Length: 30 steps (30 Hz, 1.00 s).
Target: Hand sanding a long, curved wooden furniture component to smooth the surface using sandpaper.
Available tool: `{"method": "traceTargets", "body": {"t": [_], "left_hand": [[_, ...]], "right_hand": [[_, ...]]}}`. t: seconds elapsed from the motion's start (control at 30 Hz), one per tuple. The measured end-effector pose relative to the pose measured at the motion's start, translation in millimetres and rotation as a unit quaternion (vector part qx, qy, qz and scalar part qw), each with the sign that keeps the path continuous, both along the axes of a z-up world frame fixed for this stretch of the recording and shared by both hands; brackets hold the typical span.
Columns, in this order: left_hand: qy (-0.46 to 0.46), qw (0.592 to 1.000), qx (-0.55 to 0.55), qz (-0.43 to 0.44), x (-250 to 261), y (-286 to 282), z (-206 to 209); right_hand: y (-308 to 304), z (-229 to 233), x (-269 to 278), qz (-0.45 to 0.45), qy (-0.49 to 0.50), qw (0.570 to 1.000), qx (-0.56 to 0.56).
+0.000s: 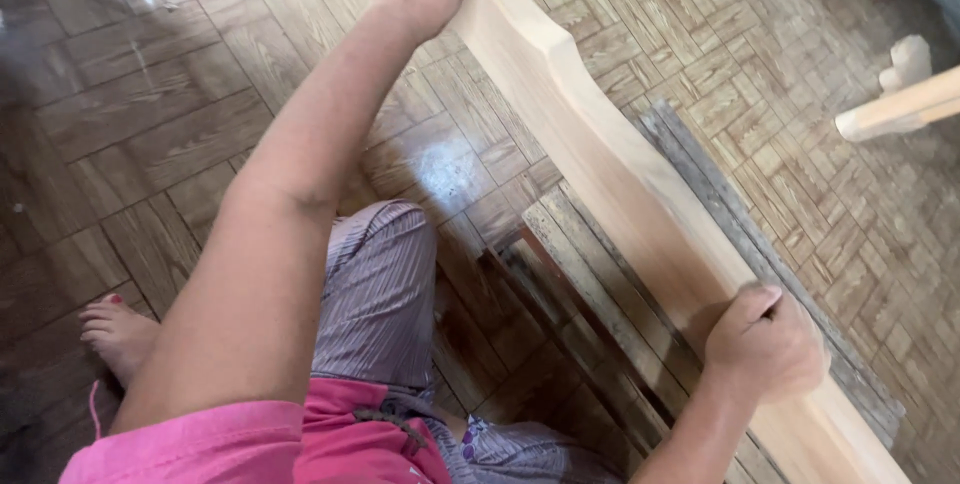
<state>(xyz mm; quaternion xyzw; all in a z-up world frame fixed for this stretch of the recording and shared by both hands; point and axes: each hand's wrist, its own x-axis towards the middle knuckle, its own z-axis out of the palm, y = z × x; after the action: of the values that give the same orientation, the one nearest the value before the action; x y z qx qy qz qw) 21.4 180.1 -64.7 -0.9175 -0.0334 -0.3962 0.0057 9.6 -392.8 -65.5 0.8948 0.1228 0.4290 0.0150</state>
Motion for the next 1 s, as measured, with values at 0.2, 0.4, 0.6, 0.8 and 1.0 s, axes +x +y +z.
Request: {"method": "traceTargets", "body": {"t": [0.2,0.4,0.6,0.8,1.0], "left_hand": [[-0.075,0.986,-0.148,0.011,-6,-58,-10],[-0.058,0.942,-0.313,-0.103,-30,-148,-29],[0.004,0.993,-0.063,-0.103,-34,-87,-23],[-0.009,0.999,-0.044,-0.010,-22,-34,-3],[0.045,0.987,-0.145,0.062,-6,-77,14]], "right_hand": [[-4,-3,0,-0.018,-0.046,0.998,-0.027],[-6,-8,6,-0.014,-0.039,0.999,-0.021],[-4,-4,0,-0.007,-0.009,1.000,-0.009],[-7,-4,0,-0.029,0.021,0.999,-0.012],[-10,-7,5,-0.024,-0.001,1.000,-0.010]]}}
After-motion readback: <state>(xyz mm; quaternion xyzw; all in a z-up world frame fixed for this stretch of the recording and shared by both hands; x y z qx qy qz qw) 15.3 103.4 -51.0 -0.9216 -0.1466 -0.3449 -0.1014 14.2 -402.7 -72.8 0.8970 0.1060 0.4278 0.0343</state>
